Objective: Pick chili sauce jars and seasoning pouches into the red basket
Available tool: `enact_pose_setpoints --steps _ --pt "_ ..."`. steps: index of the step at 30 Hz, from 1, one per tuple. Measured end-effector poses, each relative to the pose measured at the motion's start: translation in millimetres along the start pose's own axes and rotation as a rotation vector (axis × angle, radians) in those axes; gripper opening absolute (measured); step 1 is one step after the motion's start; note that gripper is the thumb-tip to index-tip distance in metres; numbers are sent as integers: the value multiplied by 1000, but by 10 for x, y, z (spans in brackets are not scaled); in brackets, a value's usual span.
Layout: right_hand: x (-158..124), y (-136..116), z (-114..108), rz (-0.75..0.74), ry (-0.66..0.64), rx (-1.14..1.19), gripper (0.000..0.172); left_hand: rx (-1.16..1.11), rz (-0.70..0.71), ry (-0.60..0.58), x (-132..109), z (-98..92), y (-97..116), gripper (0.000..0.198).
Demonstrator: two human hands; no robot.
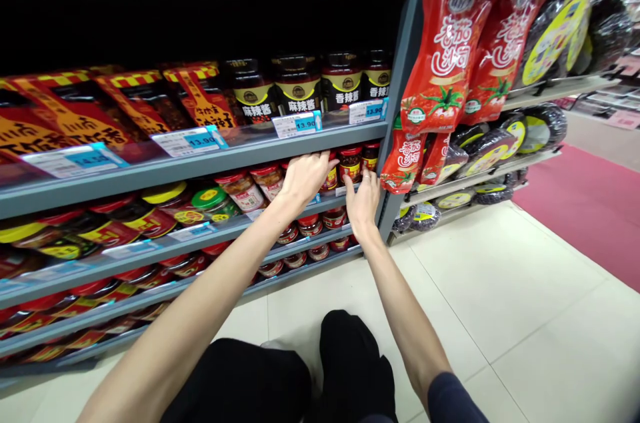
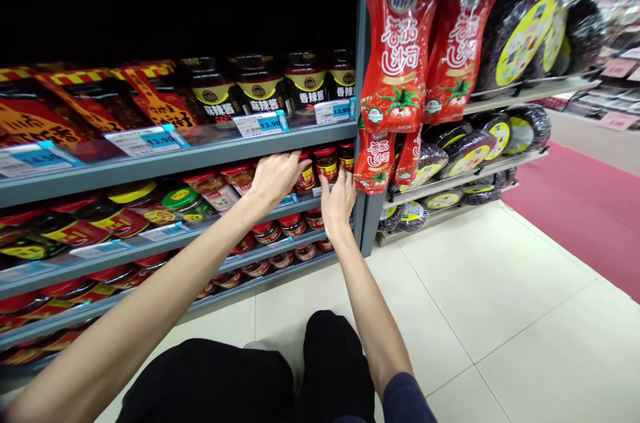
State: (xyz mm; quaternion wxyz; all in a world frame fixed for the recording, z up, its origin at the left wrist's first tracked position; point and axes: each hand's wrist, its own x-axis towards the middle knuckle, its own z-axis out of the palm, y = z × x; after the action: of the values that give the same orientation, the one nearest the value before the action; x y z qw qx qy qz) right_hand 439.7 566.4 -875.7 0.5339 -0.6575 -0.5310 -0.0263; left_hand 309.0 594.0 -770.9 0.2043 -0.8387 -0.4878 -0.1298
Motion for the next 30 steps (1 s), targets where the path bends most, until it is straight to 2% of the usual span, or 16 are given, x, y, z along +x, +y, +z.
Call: enact_pose_setpoints --steps 3,5,6,8,10,11,14,18,22,26,30 --pt "-198 112 -102 -79 56 139 41 -123 202 177 -284 145 30 45" --pt "-307 232 -147 -86 38 216 39 -216 253 188 -517 290 91 39" --pt "-336 298 -151 -71 10 250 39 -252 189 147 -615 363 130 38" --pt "-336 423 -118 -30 -60 319 39 -305 -37 42 -728 488 208 37" --pt "-273 519 -47 12 -110 388 38 -358 -214 -25 -721 569 266 37" --pt "-229 553 -7 30 -124 420 37 -389 -250 -41 -684 594 283 36" --pt "-96 598 91 81 -152 543 32 -497 -285 -41 -541 640 298 31" --pt "-1 589 121 112 -210 709 22 -691 -321 23 -469 698 302 27" --pt "1 563 93 145 -238 776 29 -808 -339 81 -485 733 322 26" --pt "-4 546 87 172 -251 810 37 -835 -362 46 -465 717 323 29" --pt "8 551 103 172 -240 845 38 -849 -345 54 -441 704 311 28"
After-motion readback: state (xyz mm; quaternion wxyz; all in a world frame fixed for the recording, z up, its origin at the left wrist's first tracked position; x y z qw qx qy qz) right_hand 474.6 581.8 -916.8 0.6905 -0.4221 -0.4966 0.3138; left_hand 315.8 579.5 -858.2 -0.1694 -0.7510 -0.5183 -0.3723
